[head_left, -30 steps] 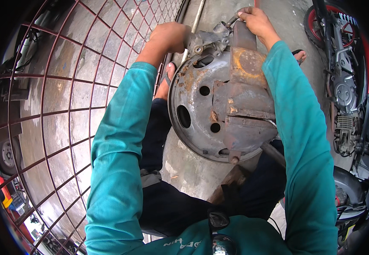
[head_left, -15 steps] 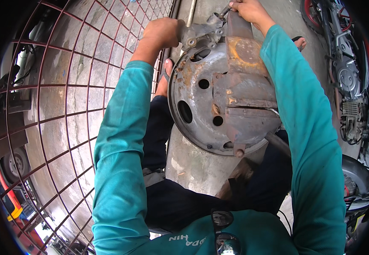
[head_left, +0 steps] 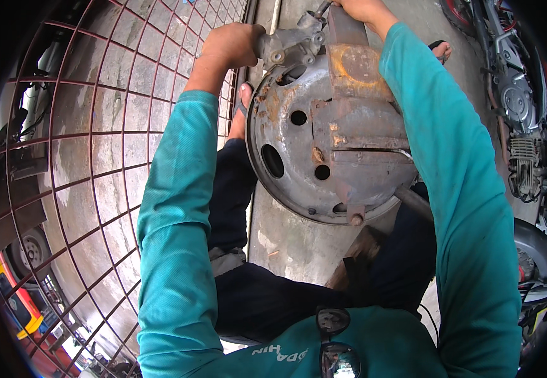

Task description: The person is repairing a motorcycle brake assembly. They use a hammer to strike a metal part clamped in a vise, then remove the part and inspect the internal gears.

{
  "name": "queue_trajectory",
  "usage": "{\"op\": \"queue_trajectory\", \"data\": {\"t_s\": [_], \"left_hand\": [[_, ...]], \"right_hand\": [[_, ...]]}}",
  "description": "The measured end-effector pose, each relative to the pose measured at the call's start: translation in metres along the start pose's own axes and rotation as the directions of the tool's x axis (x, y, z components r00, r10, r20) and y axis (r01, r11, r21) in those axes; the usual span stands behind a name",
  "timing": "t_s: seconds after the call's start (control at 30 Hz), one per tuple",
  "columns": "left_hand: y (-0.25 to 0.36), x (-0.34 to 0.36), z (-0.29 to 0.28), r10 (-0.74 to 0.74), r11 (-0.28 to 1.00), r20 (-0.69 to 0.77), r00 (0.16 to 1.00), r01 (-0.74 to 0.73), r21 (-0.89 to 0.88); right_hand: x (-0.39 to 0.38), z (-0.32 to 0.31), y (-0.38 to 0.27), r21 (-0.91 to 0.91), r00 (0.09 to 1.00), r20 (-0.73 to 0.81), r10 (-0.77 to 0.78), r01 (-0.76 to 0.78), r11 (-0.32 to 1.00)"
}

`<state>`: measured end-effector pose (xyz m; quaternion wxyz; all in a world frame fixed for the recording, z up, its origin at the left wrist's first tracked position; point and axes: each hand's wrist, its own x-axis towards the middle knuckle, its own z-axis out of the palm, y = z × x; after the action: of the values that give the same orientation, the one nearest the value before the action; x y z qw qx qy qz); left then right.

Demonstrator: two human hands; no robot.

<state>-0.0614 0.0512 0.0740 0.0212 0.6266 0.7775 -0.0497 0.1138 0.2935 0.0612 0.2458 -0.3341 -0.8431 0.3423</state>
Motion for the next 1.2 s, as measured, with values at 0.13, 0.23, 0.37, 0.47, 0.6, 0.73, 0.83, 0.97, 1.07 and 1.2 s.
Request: {"op": "queue_trajectory", "data": {"t_s": [0.13,0.23,0.37,0.47,0.6,0.73,0.83,0.97,1.07,1.2], "left_hand": [[0.002,0.001,0.001,-0.014,1.000,0.000,1.000,0.014,0.011],[0.001,0.001,0.002,-0.022,0.999,-0.012,1.000,0.022,0.029],[0.000,0.000,0.004,-0.018,0.999,-0.005,1.000,0.018,0.044],[-0.002,0.000,0.005,-0.015,0.999,-0.012,1.000,0.016,0.044],[0.001,0.003,0.004,-0.007,0.999,-0.018,1.000,0.007,0.037],[-0.001,0.001,0.006,-0.014,0.999,-0.024,1.000,0.015,0.041],[-0.005,0.000,0.008,0.015,1.000,-0.058,0.998,-0.013,0.021],[-0.003,0.001,0.007,0.010,1.000,-0.043,0.999,-0.009,0.019],[-0.001,0.003,0.007,0.005,1.000,-0.043,0.999,-0.004,0.018],[-0.004,0.001,0.009,-0.003,1.000,-0.050,0.999,0.004,0.018]], "right_hand": [[0.003,-0.002,0.001,0.199,0.994,0.042,0.100,-0.106,0.974],[0.003,-0.005,-0.003,0.158,0.994,0.072,0.085,-0.096,0.983],[-0.001,-0.010,-0.009,-0.012,0.995,0.090,0.031,-0.030,0.999],[-0.002,-0.008,-0.009,-0.050,0.998,0.022,0.056,-0.055,0.997],[0.004,-0.002,0.005,-0.061,0.994,-0.108,0.029,-0.036,0.998],[0.006,-0.005,-0.003,-0.117,0.997,-0.047,0.067,-0.072,0.990],[0.004,-0.009,-0.001,-0.036,1.000,0.003,0.028,-0.028,0.999],[0.006,-0.010,0.001,-0.028,0.998,0.048,0.032,-0.031,0.999],[0.008,-0.007,0.007,-0.133,0.998,-0.057,0.038,-0.045,0.990],[0.006,-0.007,-0.001,-0.122,0.996,0.004,0.087,-0.086,0.989]]}}
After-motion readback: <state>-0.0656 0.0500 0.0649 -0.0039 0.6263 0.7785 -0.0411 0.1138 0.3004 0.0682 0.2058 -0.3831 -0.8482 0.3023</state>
